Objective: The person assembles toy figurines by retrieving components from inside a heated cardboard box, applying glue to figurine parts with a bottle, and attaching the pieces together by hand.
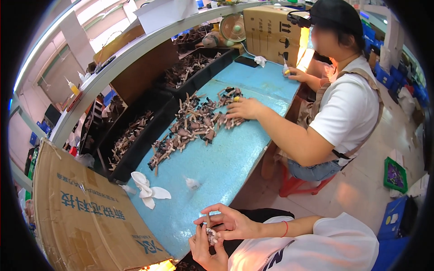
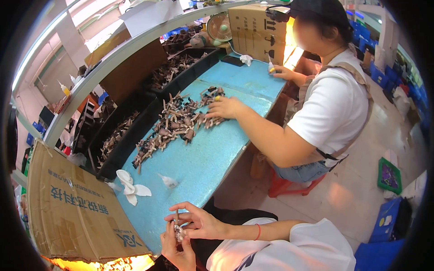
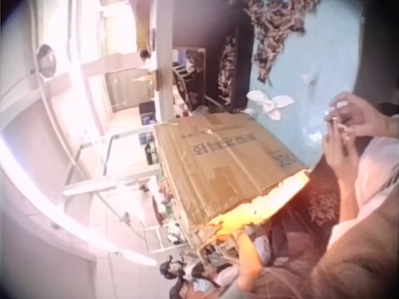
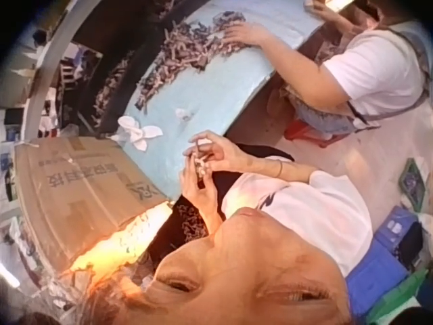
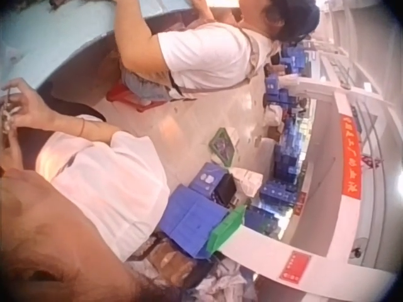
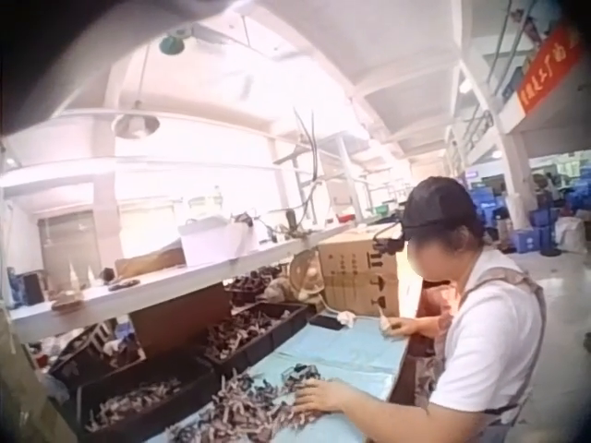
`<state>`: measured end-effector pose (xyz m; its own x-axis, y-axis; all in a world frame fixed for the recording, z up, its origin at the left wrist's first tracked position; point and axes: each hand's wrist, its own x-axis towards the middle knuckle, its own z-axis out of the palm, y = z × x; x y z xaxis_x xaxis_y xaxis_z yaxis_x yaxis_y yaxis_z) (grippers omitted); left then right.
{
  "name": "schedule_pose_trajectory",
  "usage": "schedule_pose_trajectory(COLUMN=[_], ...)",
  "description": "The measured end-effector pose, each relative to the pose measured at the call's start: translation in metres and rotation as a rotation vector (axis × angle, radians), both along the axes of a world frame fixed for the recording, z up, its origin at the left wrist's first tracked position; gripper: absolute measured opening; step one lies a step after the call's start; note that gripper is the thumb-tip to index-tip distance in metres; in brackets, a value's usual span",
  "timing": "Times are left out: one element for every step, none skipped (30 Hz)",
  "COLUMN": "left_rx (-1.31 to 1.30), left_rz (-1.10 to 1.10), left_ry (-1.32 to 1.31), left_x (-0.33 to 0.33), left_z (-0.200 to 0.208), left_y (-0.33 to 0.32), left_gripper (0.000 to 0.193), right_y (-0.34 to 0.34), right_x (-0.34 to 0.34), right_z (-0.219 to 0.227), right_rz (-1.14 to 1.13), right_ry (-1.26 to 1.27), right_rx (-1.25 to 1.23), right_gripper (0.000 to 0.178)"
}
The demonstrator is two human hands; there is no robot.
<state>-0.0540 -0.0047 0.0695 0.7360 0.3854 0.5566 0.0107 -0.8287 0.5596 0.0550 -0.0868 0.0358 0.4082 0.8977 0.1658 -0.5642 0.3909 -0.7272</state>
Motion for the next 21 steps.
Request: schedule_pose_trajectory(left_rx=[-0.006, -0.012, -0.027, -0.041, 0.023, 0.02, -0.053, -0.125, -0.122, -0.129, -0.106, -0.084, -0.1, -0.095, -0.079, -0.062, -0.073, -0.084, -0.107, -0.105, -0.117], left_rz=[0.006, 0.008, 0.013, 0.019, 0.002, 0.011, 0.029, 0.051, 0.042, 0.074, 0.048, 0.024, 0.017, 0.008, 0.016, 0.021, 0.021, 0.018, -0.004, 0.031, 0.028], left_ry=[-0.005, 0.004, 0.001, -0.001, 0.02, 0.032, 0.015, 0.0, 0.023, 0.047, 0.025, 0.006, 0.008, 0.022, 0.006, -0.011, -0.008, -0.006, -0.028, -0.016, -0.007], left_x=[-0.001, 0.0, 0.001, 0.0, -0.003, -0.006, 0.0, 0.001, 0.002, 0.001, 0.0, -0.001, -0.001, -0.001, -0.001, 0.0, 0.001, 0.0, 0.005, 0.003, 0.001], left_z=[0.001, 0.002, 0.004, 0.007, 0.006, -0.001, -0.009, -0.016, -0.02, -0.019, -0.018, -0.017, -0.015, -0.012, -0.011, -0.012, -0.011, -0.009, -0.014, -0.012, -0.009], left_y=[-0.001, -0.002, -0.004, -0.004, -0.002, 0.0, 0.0, 0.001, 0.002, 0.001, 0.002, 0.003, 0.003, 0.004, 0.005, 0.005, 0.005, 0.005, 0.006, 0.006, 0.005], left_gripper=[0.037, 0.037, 0.037, 0.037, 0.037, 0.037, 0.038, 0.04, 0.038, 0.038, 0.039, 0.041, 0.041, 0.041, 0.041, 0.041, 0.042, 0.044, 0.046, 0.046, 0.047], right_y=[-0.001, -0.001, -0.001, -0.001, -0.001, 0.0, -0.001, -0.001, -0.002, -0.003, -0.002, -0.003, -0.004, -0.005, -0.005, -0.004, -0.004, -0.004, -0.005, -0.004, -0.002], right_x=[0.0, -0.001, -0.001, -0.002, -0.003, -0.005, -0.003, -0.001, 0.002, 0.001, 0.001, 0.001, 0.001, 0.002, 0.001, 0.003, 0.002, 0.001, 0.004, 0.004, 0.003], right_z=[0.001, 0.002, 0.002, 0.002, 0.002, 0.003, 0.001, 0.0, -0.001, 0.0, 0.002, 0.005, 0.01, 0.015, 0.015, 0.014, 0.013, 0.014, 0.015, 0.015, 0.015], right_rz=[0.0, 0.002, 0.005, 0.002, 0.0, 0.01, -0.001, -0.008, -0.021, 0.01, 0.007, 0.007, -0.001, -0.003, -0.022, -0.024, -0.031, -0.041, -0.057, -0.023, -0.038], right_ry=[-0.005, -0.009, 0.001, -0.014, -0.027, -0.015, -0.017, -0.017, -0.01, 0.016, -0.004, -0.022, -0.028, -0.036, -0.046, -0.056, -0.041, -0.027, -0.028, -0.015, -0.049], right_rx=[-0.003, -0.007, -0.013, -0.007, -0.001, -0.004, 0.002, 0.008, 0.021, 0.014, -0.003, -0.019, -0.031, -0.042, -0.018, -0.002, 0.019, 0.039, -0.013, -0.011, 0.0], right_gripper=[0.059, 0.06, 0.06, 0.06, 0.061, 0.061, 0.061, 0.061, 0.063, 0.063, 0.063, 0.064, 0.065, 0.066, 0.067, 0.067, 0.067, 0.067, 0.067, 0.067, 0.067])
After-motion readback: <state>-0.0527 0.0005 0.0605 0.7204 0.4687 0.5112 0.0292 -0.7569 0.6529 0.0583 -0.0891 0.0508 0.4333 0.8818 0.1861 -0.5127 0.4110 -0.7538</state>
